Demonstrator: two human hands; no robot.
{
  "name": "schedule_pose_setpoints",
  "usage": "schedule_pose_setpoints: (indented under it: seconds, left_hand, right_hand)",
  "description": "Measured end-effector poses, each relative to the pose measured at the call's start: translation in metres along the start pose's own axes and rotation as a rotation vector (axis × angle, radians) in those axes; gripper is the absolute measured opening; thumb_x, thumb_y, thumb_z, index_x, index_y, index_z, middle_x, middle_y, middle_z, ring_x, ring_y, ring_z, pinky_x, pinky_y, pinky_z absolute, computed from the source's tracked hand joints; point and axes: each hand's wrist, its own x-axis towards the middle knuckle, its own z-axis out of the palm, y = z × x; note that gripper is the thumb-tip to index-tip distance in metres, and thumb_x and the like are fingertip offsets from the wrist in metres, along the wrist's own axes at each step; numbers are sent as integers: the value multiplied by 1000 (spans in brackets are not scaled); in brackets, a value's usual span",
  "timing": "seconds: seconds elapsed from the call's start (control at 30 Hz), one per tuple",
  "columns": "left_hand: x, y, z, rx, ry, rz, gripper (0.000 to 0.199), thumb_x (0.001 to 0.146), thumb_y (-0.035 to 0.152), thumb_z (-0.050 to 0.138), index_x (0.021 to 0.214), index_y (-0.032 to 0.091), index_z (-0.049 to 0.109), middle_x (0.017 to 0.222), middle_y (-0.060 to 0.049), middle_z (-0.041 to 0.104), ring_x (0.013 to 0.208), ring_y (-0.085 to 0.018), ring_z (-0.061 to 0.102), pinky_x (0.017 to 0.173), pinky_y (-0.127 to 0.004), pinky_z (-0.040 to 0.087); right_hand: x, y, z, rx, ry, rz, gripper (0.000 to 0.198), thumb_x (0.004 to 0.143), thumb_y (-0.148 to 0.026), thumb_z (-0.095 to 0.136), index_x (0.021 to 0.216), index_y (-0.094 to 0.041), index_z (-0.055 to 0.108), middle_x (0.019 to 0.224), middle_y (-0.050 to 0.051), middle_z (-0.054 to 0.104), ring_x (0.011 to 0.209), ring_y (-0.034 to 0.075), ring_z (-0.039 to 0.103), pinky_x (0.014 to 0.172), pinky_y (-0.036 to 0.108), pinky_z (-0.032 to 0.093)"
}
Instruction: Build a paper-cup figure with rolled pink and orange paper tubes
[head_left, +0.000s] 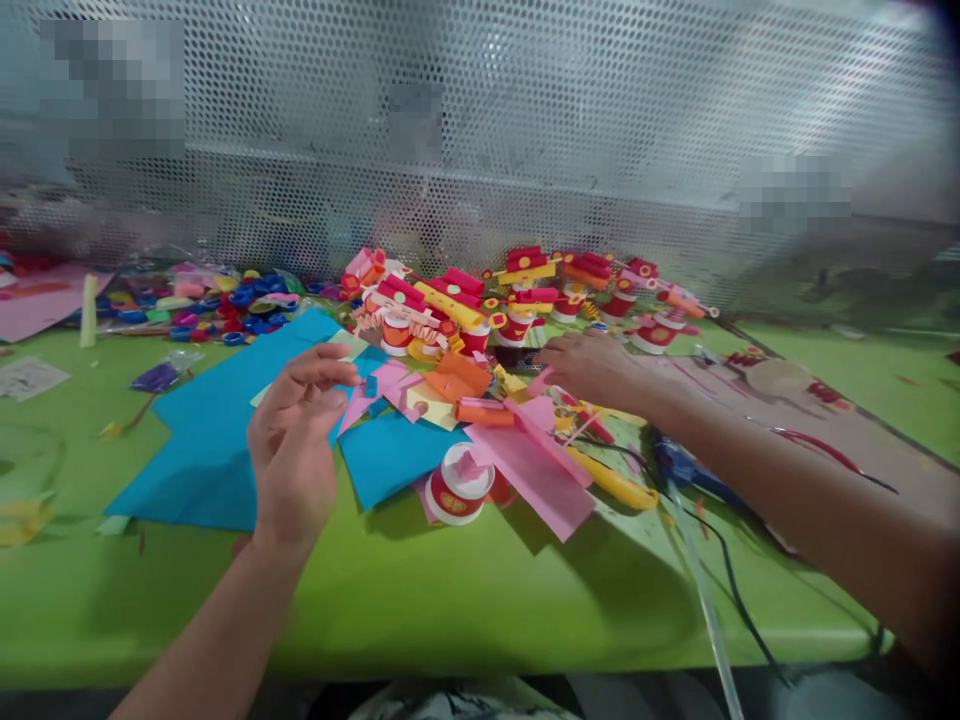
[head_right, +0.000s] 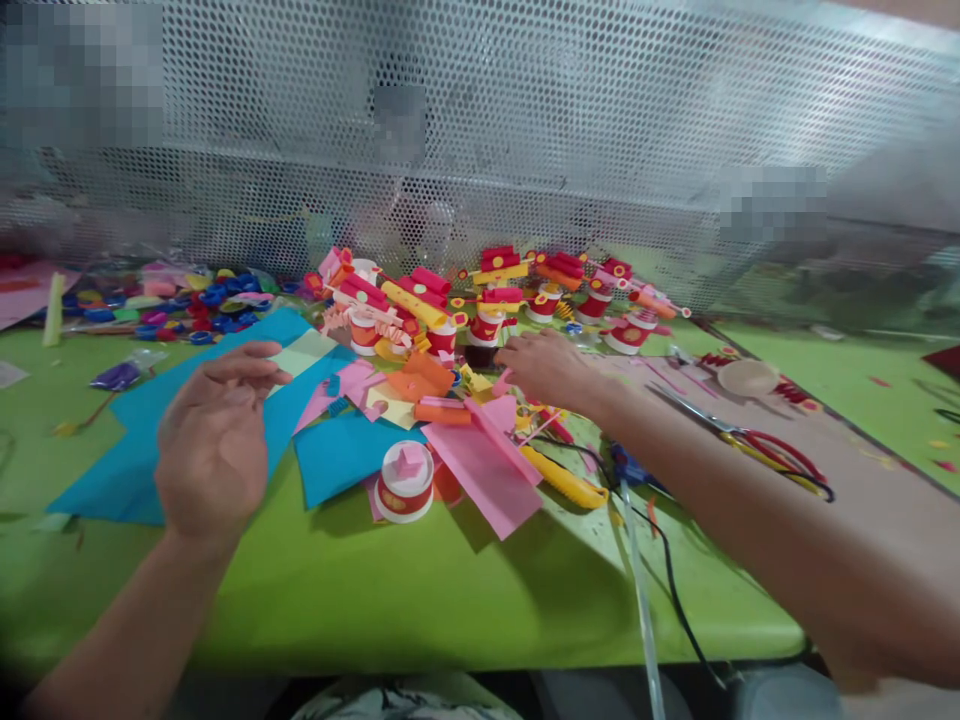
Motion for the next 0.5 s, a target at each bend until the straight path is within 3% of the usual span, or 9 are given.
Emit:
schedule_pose_setpoints:
  seconds: [0.23, 0.37, 0.5]
  left_hand:
    - [-1, 2, 0, 23, -33, -39, 11, 81, 20, 67, 83, 22, 77, 100, -7, 70, 119, -28, 58, 100, -40, 47]
    - [-2, 2, 1, 61, -65, -84, 9, 81, 21, 68, 83, 24, 76, 104, -6, 70, 117, -27, 60, 90, -36, 52]
    - [-2, 2, 0, 97, -106, -143, 8, 82, 22, 68, 83, 23, 76, 103, -6, 70, 116, -26, 61, 91, -35, 52]
  right_hand:
    - [4, 51, -14, 251, -68, 46, 37, 91, -37, 63, 122, -19, 72, 129, 14, 70, 114, 28, 66, 97, 41, 48]
    - [-11, 79, -37, 413, -112, 154, 38, 92, -40, 62, 119, -16, 74, 104, 12, 79, 90, 21, 73, 81, 35, 54]
    - [-25, 91, -63, 528, -197, 377, 34, 90, -41, 64, 98, -12, 80, 76, 5, 76, 67, 10, 65, 71, 31, 49]
